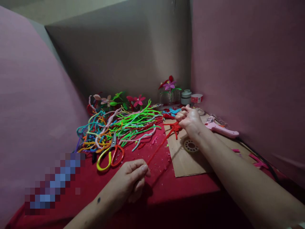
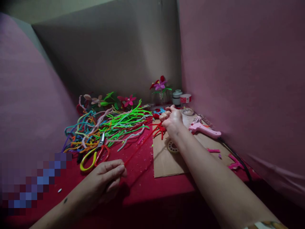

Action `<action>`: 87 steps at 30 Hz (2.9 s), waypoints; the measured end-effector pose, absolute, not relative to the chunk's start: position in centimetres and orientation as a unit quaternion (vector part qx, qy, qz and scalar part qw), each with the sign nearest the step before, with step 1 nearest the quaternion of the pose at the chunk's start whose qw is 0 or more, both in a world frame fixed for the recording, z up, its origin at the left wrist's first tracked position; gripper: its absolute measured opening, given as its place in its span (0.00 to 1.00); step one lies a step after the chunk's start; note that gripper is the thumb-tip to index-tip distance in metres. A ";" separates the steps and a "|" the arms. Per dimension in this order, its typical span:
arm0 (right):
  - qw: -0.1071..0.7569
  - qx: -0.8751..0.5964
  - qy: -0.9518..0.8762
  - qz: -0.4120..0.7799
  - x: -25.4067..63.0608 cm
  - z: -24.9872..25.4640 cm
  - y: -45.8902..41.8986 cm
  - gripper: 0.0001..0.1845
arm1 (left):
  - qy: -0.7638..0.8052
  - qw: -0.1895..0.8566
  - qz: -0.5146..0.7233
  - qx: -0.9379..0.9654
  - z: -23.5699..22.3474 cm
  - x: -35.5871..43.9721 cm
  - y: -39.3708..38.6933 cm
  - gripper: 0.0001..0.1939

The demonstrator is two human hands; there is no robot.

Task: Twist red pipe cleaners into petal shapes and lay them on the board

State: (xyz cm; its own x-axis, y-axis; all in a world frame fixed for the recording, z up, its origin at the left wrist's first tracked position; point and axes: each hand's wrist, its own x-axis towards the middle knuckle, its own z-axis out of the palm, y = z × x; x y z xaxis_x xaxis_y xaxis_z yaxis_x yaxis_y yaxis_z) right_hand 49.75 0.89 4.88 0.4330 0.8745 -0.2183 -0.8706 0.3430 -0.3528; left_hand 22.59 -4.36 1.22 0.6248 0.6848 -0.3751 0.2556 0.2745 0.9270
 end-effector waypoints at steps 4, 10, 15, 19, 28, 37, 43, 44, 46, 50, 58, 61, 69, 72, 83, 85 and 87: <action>0.840 -0.193 0.002 0.508 51.3 4.4 1.4 0.19 | 0.440 0.644 0.205 0.591 0.8 20.7 -3.9 0.16; 0.818 -0.163 0.011 0.551 50.4 3.9 1.5 0.20 | 0.434 0.670 0.298 0.523 1.1 21.6 -3.1 0.20; 0.809 -0.158 0.013 0.566 49.2 3.6 1.3 0.19 | 0.361 0.662 0.352 0.555 2.4 26.0 -4.7 0.34; 0.804 -0.159 0.011 0.574 48.0 3.2 1.2 0.19 | 0.299 0.638 0.450 0.548 3.2 28.4 -3.8 0.23; 0.758 -0.132 -0.010 0.638 45.3 2.7 1.2 0.17 | 0.278 0.572 0.504 0.585 2.6 30.3 -1.9 0.14; 0.767 -0.110 -0.003 0.632 46.1 3.5 0.8 0.18 | 0.210 0.547 0.632 0.507 3.9 28.8 -2.2 0.06; 0.788 -0.099 0.011 0.607 48.1 3.8 1.1 0.19 | 0.212 0.504 0.699 0.461 5.4 26.3 -0.8 0.03; 0.788 -0.095 0.010 0.608 48.1 3.8 1.1 0.19 | 0.236 0.521 0.667 0.477 5.3 26.3 -0.7 0.06; 0.784 -0.084 0.005 0.614 47.6 3.7 1.0 0.19 | 0.304 0.572 0.534 0.543 4.8 27.0 -1.0 0.15; 0.761 -0.084 -0.019 0.643 45.9 3.4 0.8 0.21 | 0.283 0.535 0.454 0.654 4.0 28.6 -2.9 0.20; 0.708 -0.201 -0.173 0.654 45.2 3.3 0.5 0.27 | 0.283 0.459 0.544 0.643 4.5 27.9 -2.9 0.11; 0.682 -0.237 -0.311 0.618 44.3 3.4 -0.1 0.20 | 0.295 0.492 0.565 0.593 5.4 28.0 -1.7 0.09; 0.674 -0.263 -0.471 0.505 41.8 2.6 -0.7 0.15 | 0.288 0.623 0.438 0.581 7.0 28.8 1.9 0.11; 0.660 -0.289 -0.484 0.495 41.7 2.4 -0.7 0.16 | 0.278 0.635 0.420 0.586 6.4 29.4 2.4 0.12; 0.601 -0.368 -0.561 0.435 41.3 1.9 -0.7 0.18 | 0.249 0.653 0.449 0.557 4.8 29.8 3.0 0.13; 0.590 -0.367 -0.571 0.436 41.3 1.8 -0.7 0.19 | 0.246 0.657 0.448 0.554 4.7 29.8 2.9 0.11; 0.580 -0.368 -0.570 0.450 41.3 1.7 -0.6 0.18 | 0.234 0.663 0.449 0.551 4.6 29.7 3.0 0.09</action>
State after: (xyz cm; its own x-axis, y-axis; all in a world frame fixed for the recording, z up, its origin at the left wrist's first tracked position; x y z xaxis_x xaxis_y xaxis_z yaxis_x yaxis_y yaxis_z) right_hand 41.33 -0.63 1.73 -0.0556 0.9423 0.3302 -0.1036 0.3235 -0.9405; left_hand 29.69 3.03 4.63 0.4868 0.8537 0.1851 -0.3377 -0.0115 0.9412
